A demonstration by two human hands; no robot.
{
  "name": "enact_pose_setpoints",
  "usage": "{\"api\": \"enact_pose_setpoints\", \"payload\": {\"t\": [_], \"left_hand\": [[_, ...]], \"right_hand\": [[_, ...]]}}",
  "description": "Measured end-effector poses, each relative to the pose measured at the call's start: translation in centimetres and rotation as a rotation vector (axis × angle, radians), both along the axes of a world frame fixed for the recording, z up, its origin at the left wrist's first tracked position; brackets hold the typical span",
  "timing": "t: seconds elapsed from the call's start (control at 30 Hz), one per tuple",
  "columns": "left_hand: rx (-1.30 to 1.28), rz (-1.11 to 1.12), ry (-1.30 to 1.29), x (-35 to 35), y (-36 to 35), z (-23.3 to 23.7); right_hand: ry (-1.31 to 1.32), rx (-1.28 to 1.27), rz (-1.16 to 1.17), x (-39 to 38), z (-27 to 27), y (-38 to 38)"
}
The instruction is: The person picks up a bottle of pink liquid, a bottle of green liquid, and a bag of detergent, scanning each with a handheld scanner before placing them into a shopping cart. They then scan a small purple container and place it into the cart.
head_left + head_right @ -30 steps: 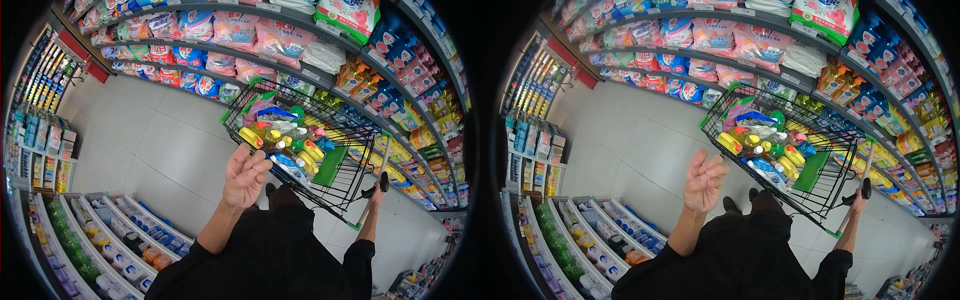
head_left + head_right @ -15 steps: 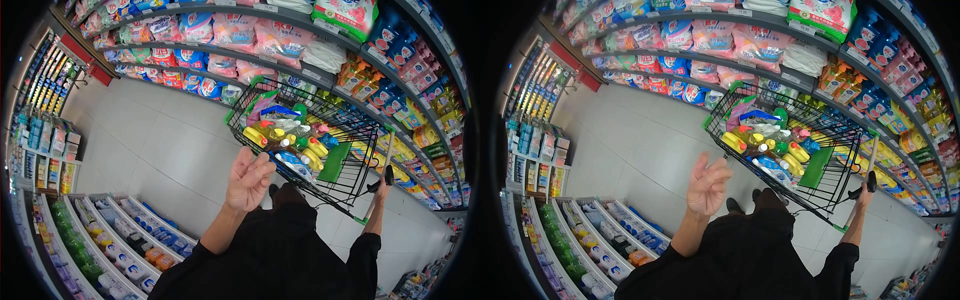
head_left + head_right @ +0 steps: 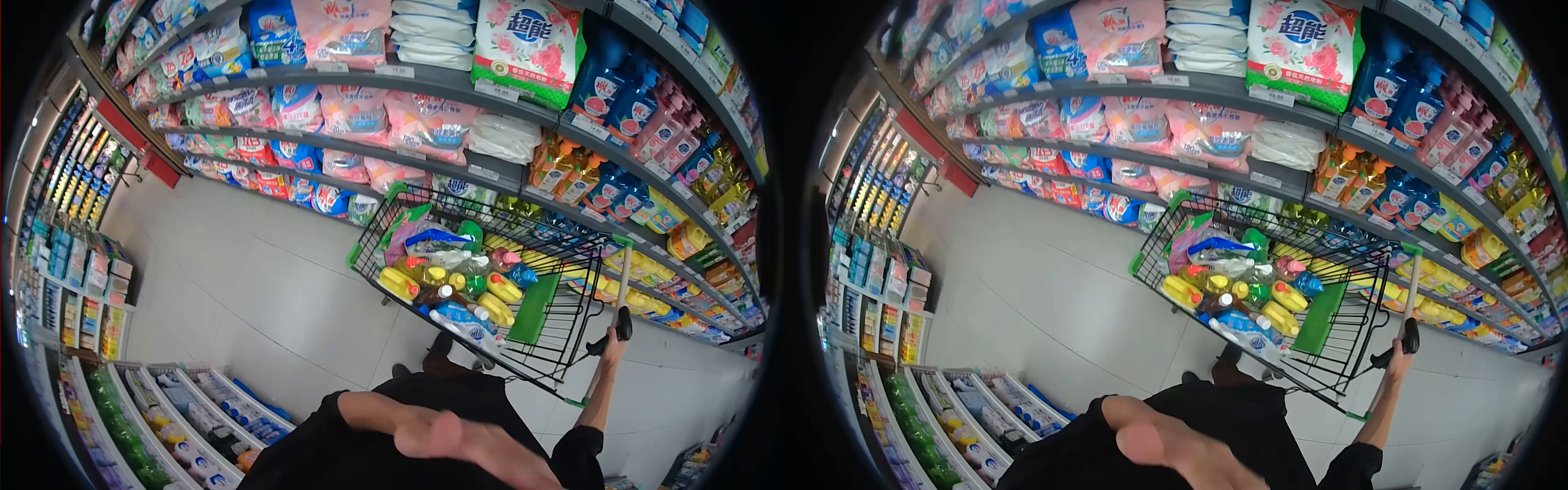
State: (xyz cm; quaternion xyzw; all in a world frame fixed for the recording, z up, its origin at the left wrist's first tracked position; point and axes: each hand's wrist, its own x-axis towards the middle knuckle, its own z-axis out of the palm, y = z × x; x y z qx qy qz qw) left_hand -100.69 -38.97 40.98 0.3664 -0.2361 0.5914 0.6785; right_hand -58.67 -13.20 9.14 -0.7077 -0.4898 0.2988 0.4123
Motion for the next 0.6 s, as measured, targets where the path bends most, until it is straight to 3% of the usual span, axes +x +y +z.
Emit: {"api": "enact_pose_setpoints", "payload": {"t": [0.03,0.17,0.3,0.33,0.4,0.47,0.53,0.57,0.6], "left_hand": [[-0.002,-0.008,0.012,0.1,0.8,0.3],[-0.045,-0.507,0.023,1.0,5.1,1.2],[-0.116,-0.979,0.022,2.3,9.1,1.5],[-0.124,-0.971,0.025,3.2,9.7,1.4],[-0.147,-1.156,-0.212,5.8,10.6,1.0],[-0.104,-1.12,-0.187,7.6,11.8,1.0],[-0.095,-0.963,-0.512,8.8,12.1,2.9],[0.063,-1.028,-0.212,7.0,15.1,1.4],[0.06,-1.047,-0.212,6.3,15.9,1.1]], "right_hand": [[0.002,0.031,0.015,0.0,-0.2,-0.2],[-0.046,-0.041,-0.012,-0.3,0.8,-0.5],[0.035,0.061,-0.052,-2.3,2.5,-1.1],[0.042,0.056,-0.044,-2.0,2.3,-0.7],[0.021,0.061,-0.097,-1.4,1.0,-0.7],[0.117,0.004,-0.114,-0.8,0.3,-0.6],[0.098,-0.048,-0.079,-1.8,1.9,-0.8],[0.076,-0.052,-0.095,-0.2,-0.4,-0.5],[0.078,-0.052,-0.113,-0.7,0.1,-0.7]]}}
